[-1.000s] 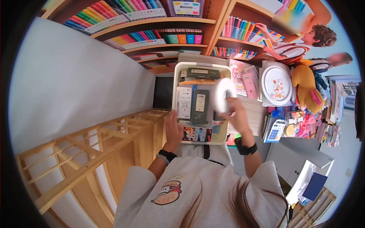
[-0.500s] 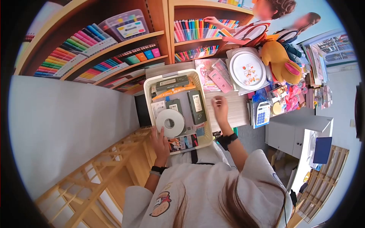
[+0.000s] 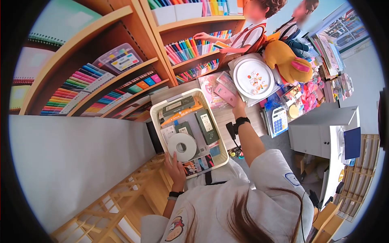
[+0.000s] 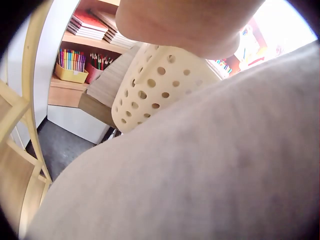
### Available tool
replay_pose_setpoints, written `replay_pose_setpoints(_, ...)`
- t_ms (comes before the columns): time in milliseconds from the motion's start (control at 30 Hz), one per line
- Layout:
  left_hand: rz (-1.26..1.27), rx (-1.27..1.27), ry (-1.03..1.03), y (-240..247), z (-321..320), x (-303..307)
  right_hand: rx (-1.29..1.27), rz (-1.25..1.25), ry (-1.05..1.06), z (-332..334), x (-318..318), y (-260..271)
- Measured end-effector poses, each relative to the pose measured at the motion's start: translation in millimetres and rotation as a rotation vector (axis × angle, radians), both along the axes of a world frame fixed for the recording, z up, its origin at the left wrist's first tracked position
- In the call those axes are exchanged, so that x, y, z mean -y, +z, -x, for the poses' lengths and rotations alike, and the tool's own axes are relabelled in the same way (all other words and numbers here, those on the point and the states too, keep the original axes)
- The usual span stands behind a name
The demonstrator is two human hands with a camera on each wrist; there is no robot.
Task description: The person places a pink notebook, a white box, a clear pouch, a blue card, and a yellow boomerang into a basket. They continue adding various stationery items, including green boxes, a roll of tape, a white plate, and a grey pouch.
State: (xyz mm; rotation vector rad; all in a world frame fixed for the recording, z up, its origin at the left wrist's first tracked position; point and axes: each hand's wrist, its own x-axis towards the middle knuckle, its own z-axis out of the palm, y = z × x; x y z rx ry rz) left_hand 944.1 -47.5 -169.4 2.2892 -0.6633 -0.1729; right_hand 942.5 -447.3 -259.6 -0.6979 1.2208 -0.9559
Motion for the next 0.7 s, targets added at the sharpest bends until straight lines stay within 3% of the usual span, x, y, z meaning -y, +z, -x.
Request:
replay_pose_setpoints(167, -0.037, 0.036, 0.007, -3.6, 2.0, -1.5, 0.079, 0.178, -0.069, -5.6, 0.4, -5.2)
replay_pose_setpoints(300, -0.06, 0.045, -0.006, -1.5, 2.7, -1.0, 0.104, 0.145, -0.051, -3.6, 7.2, -14.2)
replay_pose_setpoints(400, -0.022, 0.043, 0.021, -4.1, 4.3, 0.7, -0.078, 0.23, -0.024, 6.0, 3.5, -16.0)
replay_pose_setpoints(467, -0.018, 0.046, 0.02, -4.9, 4.2, -0.6, -0.672, 0.126, 0.161, 19.6, -6.1, -12.0)
replay_pose_setpoints(567, 0.01, 0.039, 0.029, -4.3, 5.0, 0.5, -0.487, 0.309, 0.255, 46.5, -20.7, -26.7)
replay_pose_setpoints(633, 0.008, 0.047, 0.033, -8.6, 3.8, 0.4, -0.474, 0.216, 0.189, 67.2, -34.2, -11.0)
replay_pose_setpoints(700, 0.004, 0.057, 0.034, -8.7, 6.0, -1.0, -0.343, 0.092, 0.282, 99.6, -42.5, -3.2)
